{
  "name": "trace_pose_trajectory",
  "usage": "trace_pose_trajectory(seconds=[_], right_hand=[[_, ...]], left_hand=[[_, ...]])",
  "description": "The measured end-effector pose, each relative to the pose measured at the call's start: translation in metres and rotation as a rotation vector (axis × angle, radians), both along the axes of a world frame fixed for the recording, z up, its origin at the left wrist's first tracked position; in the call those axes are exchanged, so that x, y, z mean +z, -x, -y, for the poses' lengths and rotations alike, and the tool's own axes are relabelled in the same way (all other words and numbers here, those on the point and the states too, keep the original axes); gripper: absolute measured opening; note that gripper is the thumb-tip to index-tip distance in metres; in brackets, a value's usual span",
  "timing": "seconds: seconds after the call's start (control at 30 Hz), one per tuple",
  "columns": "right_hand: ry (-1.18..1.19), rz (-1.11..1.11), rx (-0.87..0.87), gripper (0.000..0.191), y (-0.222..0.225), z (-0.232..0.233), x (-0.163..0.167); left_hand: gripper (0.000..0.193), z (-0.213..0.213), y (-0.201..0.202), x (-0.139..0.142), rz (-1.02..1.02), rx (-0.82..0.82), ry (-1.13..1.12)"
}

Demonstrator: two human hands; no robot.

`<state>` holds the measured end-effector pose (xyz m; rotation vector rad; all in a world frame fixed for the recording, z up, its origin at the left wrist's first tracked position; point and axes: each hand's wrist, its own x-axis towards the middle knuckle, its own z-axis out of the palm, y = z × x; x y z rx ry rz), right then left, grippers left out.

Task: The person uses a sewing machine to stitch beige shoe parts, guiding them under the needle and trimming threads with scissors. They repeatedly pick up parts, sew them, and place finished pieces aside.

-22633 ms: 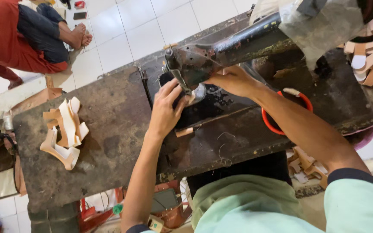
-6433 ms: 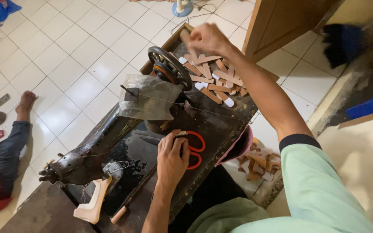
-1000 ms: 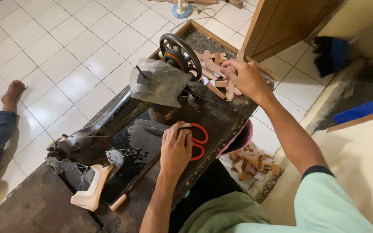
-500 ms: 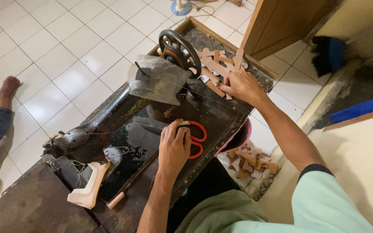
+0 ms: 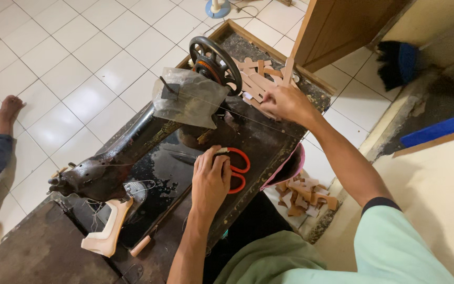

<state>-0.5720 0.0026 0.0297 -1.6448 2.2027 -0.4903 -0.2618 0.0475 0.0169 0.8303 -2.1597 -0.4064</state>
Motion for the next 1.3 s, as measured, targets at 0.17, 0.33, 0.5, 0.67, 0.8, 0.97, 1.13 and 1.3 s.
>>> trace_pose_trajectory(seconds=[0.17, 0.33, 0.5, 0.67, 0.8, 0.97, 1.13, 1.3], right_hand=[[-0.063, 0.048, 0.037, 0.028, 0.003, -0.002, -0.012], [0.003, 0.183, 0.112, 0.036, 0.008, 0.000, -0.021], [0.054, 0.192, 0.093, 0.039, -0.001, 0.002, -0.021], [-0.111, 0.119, -0.072, 0.032, -0.011, -0.005, -0.016], [0.144, 0.178, -0.061, 0.028, -0.013, -0.010, -0.016], [0.423, -0.070, -0.024, 0.025, -0.019, -0.013, -0.026], [0.201, 0.114, -0.015, 0.031, -0.002, 0.011, -0.028], [0.785, 0.252, 0.264, 0.030, 0.039, 0.045, -0.011]], left_hand=[[0.011, -0.001, -0.001, 0.002, -0.001, 0.000, 0.011], [0.009, -0.001, 0.000, 0.002, 0.005, 0.008, 0.020], [0.009, 0.000, 0.000, 0.001, 0.010, 0.016, 0.010], [0.009, -0.001, 0.000, 0.000, 0.036, 0.017, 0.013], [0.009, -0.002, 0.000, 0.000, 0.025, 0.014, 0.011], [0.009, -0.003, 0.001, 0.001, 0.024, 0.012, 0.022], [0.009, -0.003, 0.002, 0.001, 0.027, 0.002, 0.036], [0.009, -0.005, 0.002, 0.003, 0.023, -0.006, 0.034]])
